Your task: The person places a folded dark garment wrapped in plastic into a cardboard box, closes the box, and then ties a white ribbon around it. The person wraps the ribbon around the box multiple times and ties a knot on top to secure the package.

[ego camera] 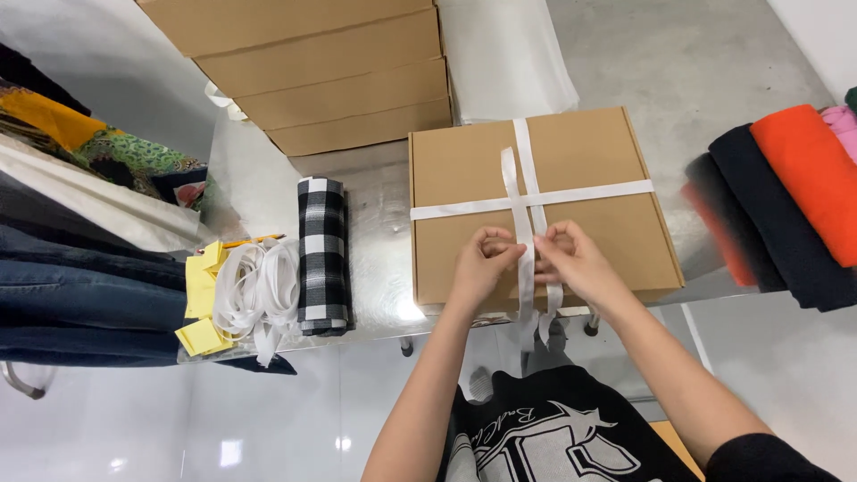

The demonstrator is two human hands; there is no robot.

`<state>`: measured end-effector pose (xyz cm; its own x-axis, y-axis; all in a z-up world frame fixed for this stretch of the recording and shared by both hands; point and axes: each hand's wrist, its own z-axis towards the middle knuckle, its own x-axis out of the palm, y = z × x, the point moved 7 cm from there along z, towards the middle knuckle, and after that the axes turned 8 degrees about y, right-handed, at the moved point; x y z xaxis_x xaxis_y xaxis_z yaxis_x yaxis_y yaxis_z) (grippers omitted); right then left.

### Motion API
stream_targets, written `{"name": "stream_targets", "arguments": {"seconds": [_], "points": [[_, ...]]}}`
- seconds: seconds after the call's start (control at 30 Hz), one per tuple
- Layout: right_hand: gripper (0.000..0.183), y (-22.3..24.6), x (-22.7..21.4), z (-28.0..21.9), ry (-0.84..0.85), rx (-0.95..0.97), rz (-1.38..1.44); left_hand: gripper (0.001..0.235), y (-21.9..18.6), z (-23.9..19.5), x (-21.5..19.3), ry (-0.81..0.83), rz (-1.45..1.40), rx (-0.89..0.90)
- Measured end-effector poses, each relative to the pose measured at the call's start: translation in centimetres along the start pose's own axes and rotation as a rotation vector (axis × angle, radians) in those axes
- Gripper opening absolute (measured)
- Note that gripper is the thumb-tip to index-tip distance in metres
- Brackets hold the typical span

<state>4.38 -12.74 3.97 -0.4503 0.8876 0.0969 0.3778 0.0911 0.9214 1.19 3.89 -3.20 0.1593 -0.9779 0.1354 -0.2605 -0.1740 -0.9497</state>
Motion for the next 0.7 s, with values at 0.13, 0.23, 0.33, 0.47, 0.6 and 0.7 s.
{"name": "stream_targets", "arguments": {"seconds": [0.13,0.23,0.33,0.47,0.6,0.7], "points": [[0.042,1.1,0.9,2.1,0.079,-0.011,0.014,0.037,-0.6,-1.6,0.5,0.095,-0.001,0.006],[0.041,2.4,1.7,2.0,0.076,0.013,0.053,0.037,-2.7,-3.8,1.3,0.172,-0.012,-0.002],[0.039,3.6,2.3,0.4,0.098,0.046,0.078,0.034,-1.9,-3.4,-0.5,0.093,0.100,0.002],[0.042,4.1,2.3,-3.2,0.129,0.117,0.111,0.020,-0.5,-1.4,-2.8,-0.071,0.303,0.057],[0.046,2.9,2.0,-5.0,0.166,0.157,0.182,0.016,-0.5,-0.9,-2.4,-0.109,0.305,0.113],[0.047,3.0,2.5,-5.7,0.184,0.166,0.219,0.016,-1.0,-1.3,-2.1,-0.108,0.335,0.093]]}}
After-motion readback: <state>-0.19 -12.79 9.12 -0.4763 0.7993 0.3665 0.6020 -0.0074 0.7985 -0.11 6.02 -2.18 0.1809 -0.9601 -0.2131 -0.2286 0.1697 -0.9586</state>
